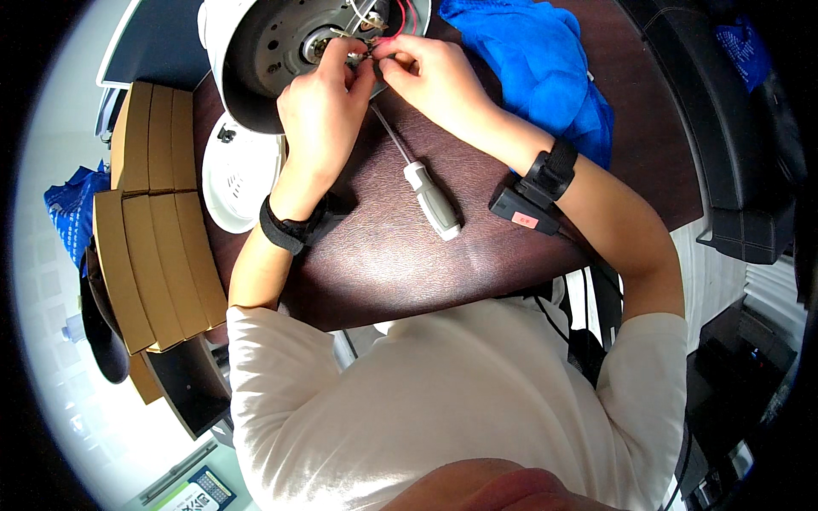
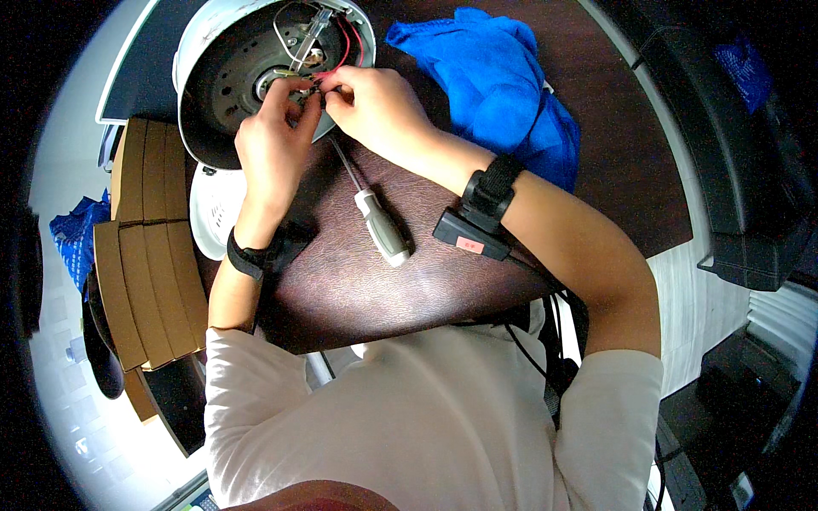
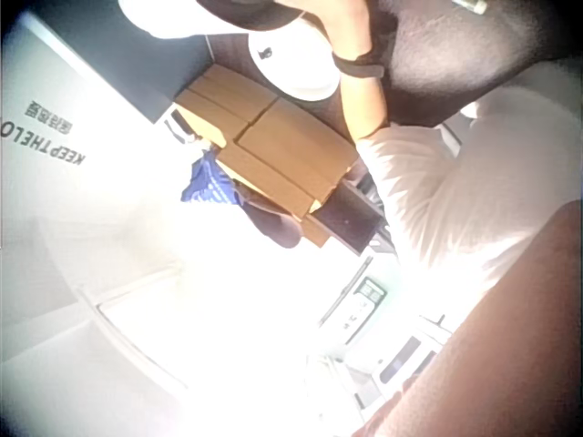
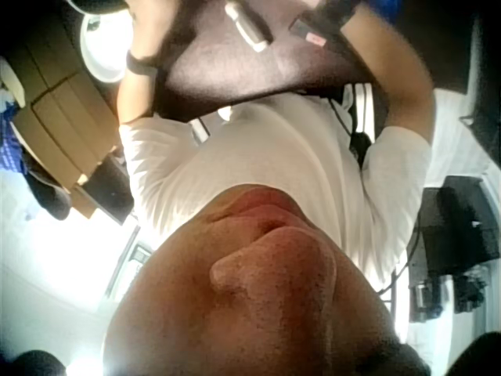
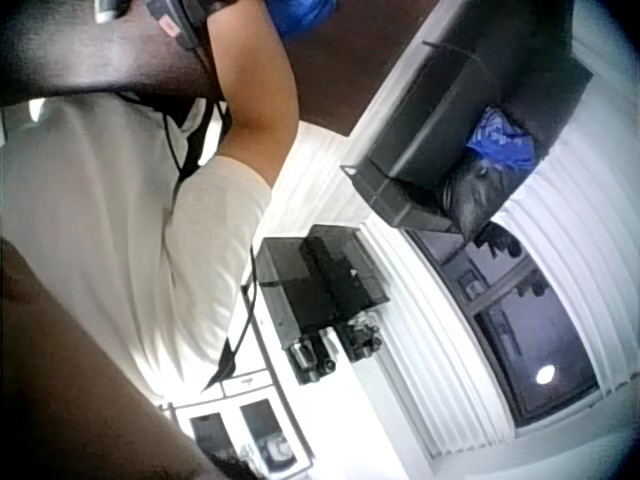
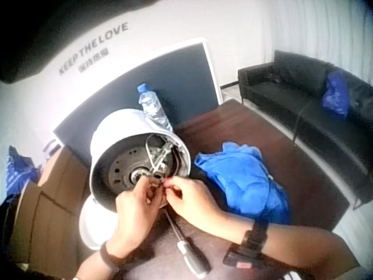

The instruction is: The person works on the internal wiring of a white cylindrical device, stripping and twisting red wires, then using a screwdriver to tighten connections inside the housing. Afterward, they wipe the device's white lid with a blue cloth.

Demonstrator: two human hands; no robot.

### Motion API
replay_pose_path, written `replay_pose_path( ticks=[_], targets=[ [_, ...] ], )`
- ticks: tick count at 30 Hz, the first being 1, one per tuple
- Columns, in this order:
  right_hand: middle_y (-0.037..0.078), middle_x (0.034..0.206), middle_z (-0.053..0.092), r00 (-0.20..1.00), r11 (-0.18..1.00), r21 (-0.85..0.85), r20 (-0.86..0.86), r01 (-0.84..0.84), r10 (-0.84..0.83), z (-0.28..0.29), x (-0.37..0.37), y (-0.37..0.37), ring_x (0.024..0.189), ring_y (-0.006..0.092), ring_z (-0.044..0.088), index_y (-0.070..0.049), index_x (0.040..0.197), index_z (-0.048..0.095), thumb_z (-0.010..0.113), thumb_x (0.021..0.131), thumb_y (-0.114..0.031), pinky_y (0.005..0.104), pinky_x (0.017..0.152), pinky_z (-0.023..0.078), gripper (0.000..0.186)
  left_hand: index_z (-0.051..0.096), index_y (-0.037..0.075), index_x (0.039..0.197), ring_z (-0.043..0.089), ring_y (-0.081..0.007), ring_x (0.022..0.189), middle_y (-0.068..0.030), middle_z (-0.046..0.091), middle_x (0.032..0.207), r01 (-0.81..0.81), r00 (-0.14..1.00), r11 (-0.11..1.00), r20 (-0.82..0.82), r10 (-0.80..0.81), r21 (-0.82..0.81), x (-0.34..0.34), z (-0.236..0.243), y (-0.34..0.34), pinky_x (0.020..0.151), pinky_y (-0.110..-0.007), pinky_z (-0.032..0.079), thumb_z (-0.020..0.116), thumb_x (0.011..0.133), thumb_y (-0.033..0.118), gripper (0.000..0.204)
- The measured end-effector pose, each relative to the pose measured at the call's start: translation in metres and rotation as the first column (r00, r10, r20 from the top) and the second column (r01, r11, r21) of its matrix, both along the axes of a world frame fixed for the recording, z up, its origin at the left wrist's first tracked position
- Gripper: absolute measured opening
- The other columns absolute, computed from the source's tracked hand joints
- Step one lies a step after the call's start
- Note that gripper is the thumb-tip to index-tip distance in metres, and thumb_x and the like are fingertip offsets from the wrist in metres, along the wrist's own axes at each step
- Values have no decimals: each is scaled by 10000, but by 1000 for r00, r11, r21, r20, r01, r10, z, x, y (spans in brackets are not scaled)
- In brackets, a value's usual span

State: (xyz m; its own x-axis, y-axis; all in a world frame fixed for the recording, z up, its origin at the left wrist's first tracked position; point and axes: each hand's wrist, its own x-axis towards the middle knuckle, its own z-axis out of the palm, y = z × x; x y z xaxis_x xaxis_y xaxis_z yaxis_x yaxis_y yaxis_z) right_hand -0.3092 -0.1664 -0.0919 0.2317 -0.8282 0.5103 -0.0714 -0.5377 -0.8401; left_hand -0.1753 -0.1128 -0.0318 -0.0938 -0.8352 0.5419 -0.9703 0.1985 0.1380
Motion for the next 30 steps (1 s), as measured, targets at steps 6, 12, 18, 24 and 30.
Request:
replay_pose_path(
  ticks=[6,12,18,24,30],
  targets=[
    [172,764,666,999,999,34,37,-17,16,-2,1,-1,675,333,666,-55,921,687,619,823,-147,401,600,526,150,631,164,973,657,-249,555,-47,645,610,-9,999,1000,34,9,2,0,0,0,497,-355,496,675,820,213,166],
    [120,830,706,997,999,38,-66,-34,36,5,-6,3,693,114,655,3,1028,660,596,882,-76,255,609,502,178,631,169,961,656,-257,546,-56,639,591,-21,998,1000,66,22,-11,-1,0,0,495,-357,499,672,827,233,154],
    [146,798,695,991,1000,-6,-131,-24,23,4,-4,1,670,152,672,11,1021,658,614,878,-92,281,596,509,181,628,170,954,652,-263,538,-58,627,574,-33,997,999,70,34,-7,2,-3,-2,490,-361,497,675,826,238,152],
    [174,831,690,987,999,-42,-159,11,-18,6,-3,0,731,236,702,12,987,675,636,871,-108,317,609,523,171,628,172,959,643,-273,524,-69,605,540,18,999,999,36,-17,-34,4,-3,-2,481,-367,493,671,830,240,152],
    [148,797,699,997,997,-76,-68,29,-34,-3,3,-6,675,175,684,13,986,677,643,874,-137,298,603,522,190,631,174,961,645,-270,528,-66,611,549,-10,997,1000,70,12,-26,3,-2,-2,484,-361,497,670,834,246,152]
  ],
)
